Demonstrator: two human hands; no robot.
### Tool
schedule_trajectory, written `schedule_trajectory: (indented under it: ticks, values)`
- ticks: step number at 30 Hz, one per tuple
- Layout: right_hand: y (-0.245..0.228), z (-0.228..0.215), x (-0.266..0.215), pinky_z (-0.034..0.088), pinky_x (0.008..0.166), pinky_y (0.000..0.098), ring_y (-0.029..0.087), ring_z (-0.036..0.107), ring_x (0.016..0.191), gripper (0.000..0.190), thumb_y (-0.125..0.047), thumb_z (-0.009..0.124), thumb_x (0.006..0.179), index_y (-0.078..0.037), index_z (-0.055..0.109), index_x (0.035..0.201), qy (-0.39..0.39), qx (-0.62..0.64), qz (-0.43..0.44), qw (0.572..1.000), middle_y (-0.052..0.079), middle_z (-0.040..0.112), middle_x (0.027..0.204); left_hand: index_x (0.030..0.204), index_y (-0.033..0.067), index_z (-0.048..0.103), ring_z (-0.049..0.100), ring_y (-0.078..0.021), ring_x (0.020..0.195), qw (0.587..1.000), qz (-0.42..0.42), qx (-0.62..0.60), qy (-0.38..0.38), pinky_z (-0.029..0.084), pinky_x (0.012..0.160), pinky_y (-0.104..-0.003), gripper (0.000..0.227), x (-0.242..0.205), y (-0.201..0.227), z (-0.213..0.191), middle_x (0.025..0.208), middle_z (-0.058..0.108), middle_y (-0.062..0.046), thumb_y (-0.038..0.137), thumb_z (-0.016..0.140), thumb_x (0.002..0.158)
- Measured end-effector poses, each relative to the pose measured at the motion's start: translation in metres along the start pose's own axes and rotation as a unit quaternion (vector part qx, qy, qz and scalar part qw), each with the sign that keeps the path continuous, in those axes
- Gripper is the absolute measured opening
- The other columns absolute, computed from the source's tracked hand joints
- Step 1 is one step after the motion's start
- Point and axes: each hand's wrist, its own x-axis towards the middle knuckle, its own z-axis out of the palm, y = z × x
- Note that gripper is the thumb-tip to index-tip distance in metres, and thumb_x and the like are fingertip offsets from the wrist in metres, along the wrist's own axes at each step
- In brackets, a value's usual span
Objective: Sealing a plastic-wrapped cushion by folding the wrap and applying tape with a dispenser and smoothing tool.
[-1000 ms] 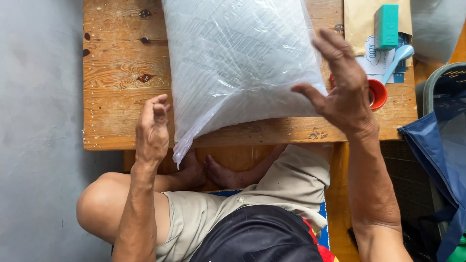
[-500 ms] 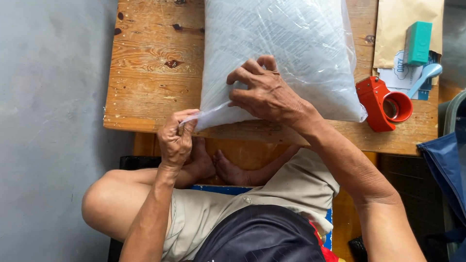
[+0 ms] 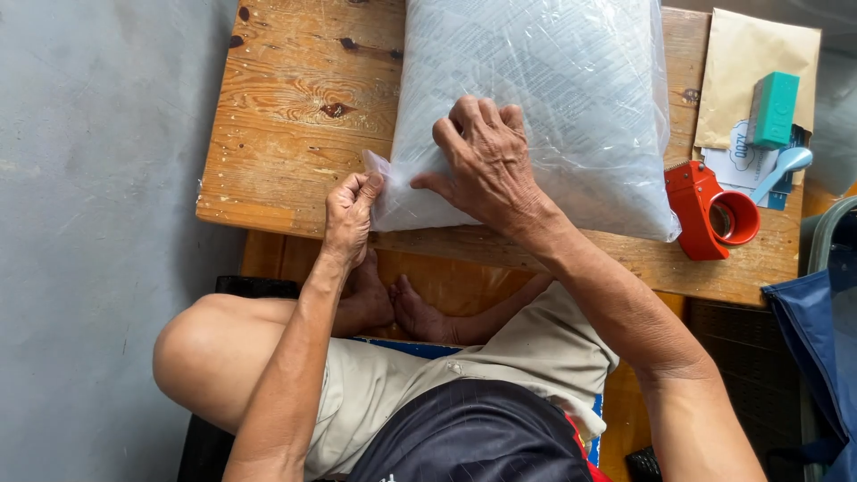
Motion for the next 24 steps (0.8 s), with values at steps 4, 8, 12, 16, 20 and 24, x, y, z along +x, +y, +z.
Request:
schedule_trajectory:
  ticks: [4,8,12,16,20,24]
  values:
    - [-0.003,0.004,-0.003,0.039,0.079,0.041,0.027,0.052,0.082,0.059,-0.068,0.075,0.085,-0.014,0.052,0.089,-0.001,0.006,-0.01,1.0,0.006,0.045,0.094,0.084,0.0132,0.064,0.061,-0.0035,0.069,1.0,-0.007,0.003,-0.006,0.055,0.062,-0.018,0.024,0.003,0.001,-0.001,0.074,0.064,0.004,0.029,0.071,0.101]
    - [-0.011,-0.022,-0.006,0.027,0.094,0.0491,0.033,0.049,0.104,0.061,-0.064,0.08,0.083,-0.011,0.055,0.104,-0.006,0.014,0.062,0.998,0.013,0.047,0.114,0.084,0.0109,0.063,0.066,-0.0079,0.067,0.997,-0.051,-0.061,-0.019,0.057,0.061,-0.022,0.025,-0.012,0.034,0.021,0.073,0.066,-0.002,0.028,0.07,0.1]
    - [0.005,-0.018,-0.03,0.01,0.116,0.0684,0.041,0.039,0.145,0.105,-0.095,0.055,0.084,-0.016,0.051,0.152,-0.068,-0.072,0.18,0.979,0.021,0.032,0.16,0.096,0.0085,0.066,0.068,-0.0131,0.078,0.983,-0.1,-0.136,-0.072,0.059,0.072,-0.028,0.015,-0.032,0.051,0.029,0.089,0.073,-0.006,0.022,0.071,0.097]
    - [0.027,-0.012,-0.046,0.011,0.119,0.0666,0.041,0.045,0.145,0.104,-0.099,0.056,0.086,-0.02,0.052,0.153,-0.041,-0.067,0.141,0.987,0.021,0.032,0.159,0.104,0.0077,0.07,0.07,-0.0168,0.093,0.986,-0.095,-0.13,-0.052,0.061,0.086,-0.031,0.012,-0.046,0.042,0.045,0.101,0.075,-0.007,0.016,0.071,0.096]
    - [0.044,-0.012,-0.055,0.011,0.121,0.0683,0.042,0.053,0.142,0.099,-0.096,0.055,0.087,-0.019,0.054,0.15,-0.007,-0.019,0.099,0.995,0.021,0.039,0.156,0.117,0.0019,0.069,0.069,-0.0201,0.108,0.99,-0.091,-0.104,-0.018,0.058,0.1,-0.034,0.027,-0.057,0.047,0.066,0.115,0.073,-0.011,0.016,0.071,0.094]
    - [0.051,-0.028,-0.064,0.011,0.125,0.0669,0.043,0.052,0.145,0.092,-0.087,0.065,0.09,-0.015,0.054,0.147,0.015,0.048,0.087,0.995,0.021,0.044,0.155,0.123,0.0003,0.067,0.072,-0.0218,0.107,0.985,-0.128,-0.113,0.009,0.061,0.098,-0.035,0.033,-0.059,0.044,0.074,0.117,0.073,-0.013,0.015,0.07,0.093]
